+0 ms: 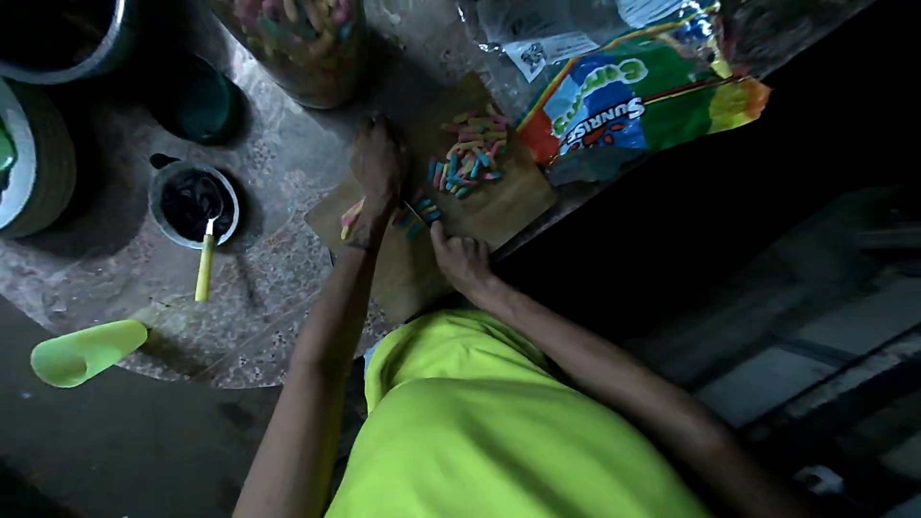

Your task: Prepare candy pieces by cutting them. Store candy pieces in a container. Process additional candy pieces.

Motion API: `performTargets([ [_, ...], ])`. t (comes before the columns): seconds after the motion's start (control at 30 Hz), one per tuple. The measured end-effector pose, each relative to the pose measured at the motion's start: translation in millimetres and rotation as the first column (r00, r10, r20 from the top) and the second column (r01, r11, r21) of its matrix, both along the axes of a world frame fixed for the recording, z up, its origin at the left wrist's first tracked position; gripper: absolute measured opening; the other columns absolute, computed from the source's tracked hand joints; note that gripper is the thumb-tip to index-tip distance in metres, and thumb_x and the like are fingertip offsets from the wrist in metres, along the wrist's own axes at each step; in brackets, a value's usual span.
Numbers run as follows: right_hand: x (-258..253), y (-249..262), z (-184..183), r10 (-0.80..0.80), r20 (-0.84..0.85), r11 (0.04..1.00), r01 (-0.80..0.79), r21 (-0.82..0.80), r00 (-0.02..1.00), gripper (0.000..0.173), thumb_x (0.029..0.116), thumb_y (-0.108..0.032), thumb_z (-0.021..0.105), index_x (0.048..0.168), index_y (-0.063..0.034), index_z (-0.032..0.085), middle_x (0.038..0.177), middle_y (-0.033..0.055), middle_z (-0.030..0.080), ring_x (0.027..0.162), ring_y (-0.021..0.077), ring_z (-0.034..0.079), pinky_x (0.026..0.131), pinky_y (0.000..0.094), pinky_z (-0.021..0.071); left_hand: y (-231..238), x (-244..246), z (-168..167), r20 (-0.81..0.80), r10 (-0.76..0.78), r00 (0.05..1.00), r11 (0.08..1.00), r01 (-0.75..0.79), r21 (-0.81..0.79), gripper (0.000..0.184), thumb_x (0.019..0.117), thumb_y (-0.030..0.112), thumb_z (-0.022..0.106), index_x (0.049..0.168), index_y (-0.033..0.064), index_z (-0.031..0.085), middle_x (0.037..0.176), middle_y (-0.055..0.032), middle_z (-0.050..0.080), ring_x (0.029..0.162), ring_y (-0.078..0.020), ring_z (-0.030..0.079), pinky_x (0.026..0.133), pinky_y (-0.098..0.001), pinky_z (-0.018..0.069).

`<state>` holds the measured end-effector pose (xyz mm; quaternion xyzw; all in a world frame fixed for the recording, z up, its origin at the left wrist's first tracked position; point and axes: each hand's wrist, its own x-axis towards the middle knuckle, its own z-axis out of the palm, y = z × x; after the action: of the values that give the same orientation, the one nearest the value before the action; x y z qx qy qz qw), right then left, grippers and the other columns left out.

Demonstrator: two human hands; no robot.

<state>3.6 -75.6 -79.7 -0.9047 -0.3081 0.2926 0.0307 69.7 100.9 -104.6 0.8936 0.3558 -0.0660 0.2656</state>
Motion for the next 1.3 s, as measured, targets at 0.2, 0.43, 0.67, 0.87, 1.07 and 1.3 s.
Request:
performTargets([
  [0.2, 4.9, -1.6, -2.6, 0.005, 0.019, 0.999, -0.006, 0.039, 1.000, 0.037, 0.1043, -0.005, 0.051, 0.140, 0.0016, 0.053, 0.080, 0.0223, 0.070, 0.080, 0.0461, 0.072, 0.068, 0.0571, 0.0549, -1.7, -0.9, -1.8, 0.013, 0.008, 1.000, 1.000, -0.008, 0.023, 0.041, 0.1040, 0.028, 0.049, 0.132, 0.0019, 0.064, 0.140, -0.0211, 0.059, 0.130, -0.0379, 0.057, 0.105, -0.0529, 0.0472],
  [0.43, 6.3, 9.2, 10.9, -0.010, -0.075, 0.998, 0.006, -0.057, 0.997, 0.040, 0.1072, -0.007, 0.046, 0.147, -0.0007, 0.045, 0.094, 0.0248, 0.071, 0.095, 0.0470, 0.071, 0.079, 0.0578, 0.0537, 0.6, 1.1, -5.4, -0.005, -0.043, 0.999, 0.987, 0.043, 0.154, 0.035, 0.0978, 0.027, 0.056, 0.121, 0.0039, 0.069, 0.125, -0.0169, 0.069, 0.122, -0.0327, 0.063, 0.111, -0.0564, 0.0340],
  [0.67, -1.4, 18.9, 7.2, -0.038, -0.017, 0.999, 0.037, -0.024, 0.999, 0.041, 0.1075, -0.004, 0.043, 0.148, -0.0020, 0.046, 0.090, 0.0232, 0.072, 0.090, 0.0461, 0.072, 0.075, 0.0561, 0.0541, 7.1, 4.4, 1.8, -0.050, -0.097, 0.994, 0.984, 0.104, 0.145, 0.036, 0.0988, 0.027, 0.054, 0.120, 0.0032, 0.070, 0.122, -0.0179, 0.071, 0.121, -0.0333, 0.063, 0.115, -0.0568, 0.0280],
  [0.87, 1.4, 17.1, 12.6, -0.029, -0.025, 0.999, 0.028, -0.028, 0.999, 0.042, 0.1059, -0.004, 0.046, 0.147, -0.0032, 0.046, 0.091, 0.0226, 0.072, 0.091, 0.0458, 0.072, 0.076, 0.0569, 0.0544, 5.0, 7.3, -1.8, -0.071, -0.109, 0.991, 0.973, 0.121, 0.195, 0.040, 0.1027, 0.031, 0.048, 0.123, 0.0031, 0.069, 0.121, -0.0182, 0.071, 0.122, -0.0349, 0.063, 0.120, -0.0585, 0.0234],
  [1.07, 2.4, 22.2, 31.0, -0.036, -0.119, 0.988, 0.018, -0.151, 0.992, 0.045, 0.1069, -0.005, 0.045, 0.151, -0.0032, 0.040, 0.100, 0.0250, 0.071, 0.099, 0.0469, 0.070, 0.081, 0.0573, 0.0538, 6.2, 6.3, -9.1, -0.075, -0.063, 0.995, 0.987, 0.074, 0.145, 0.040, 0.1012, 0.029, 0.053, 0.128, 0.0029, 0.066, 0.131, -0.0197, 0.066, 0.130, -0.0349, 0.058, 0.120, -0.0593, 0.0219],
  [1.3, 10.2, 21.9, 31.6, 0.005, -0.107, 0.984, -0.024, -0.178, 0.994, 0.041, 0.1081, -0.009, 0.044, 0.149, -0.0038, 0.040, 0.099, 0.0240, 0.071, 0.100, 0.0458, 0.070, 0.081, 0.0581, 0.0533, 4.0, 6.6, -5.9, -0.007, -0.053, 0.999, 0.991, 0.053, 0.126, 0.037, 0.1038, 0.029, 0.048, 0.127, 0.0075, 0.068, 0.133, -0.0161, 0.066, 0.129, -0.0329, 0.059, 0.120, -0.0604, 0.0217],
])
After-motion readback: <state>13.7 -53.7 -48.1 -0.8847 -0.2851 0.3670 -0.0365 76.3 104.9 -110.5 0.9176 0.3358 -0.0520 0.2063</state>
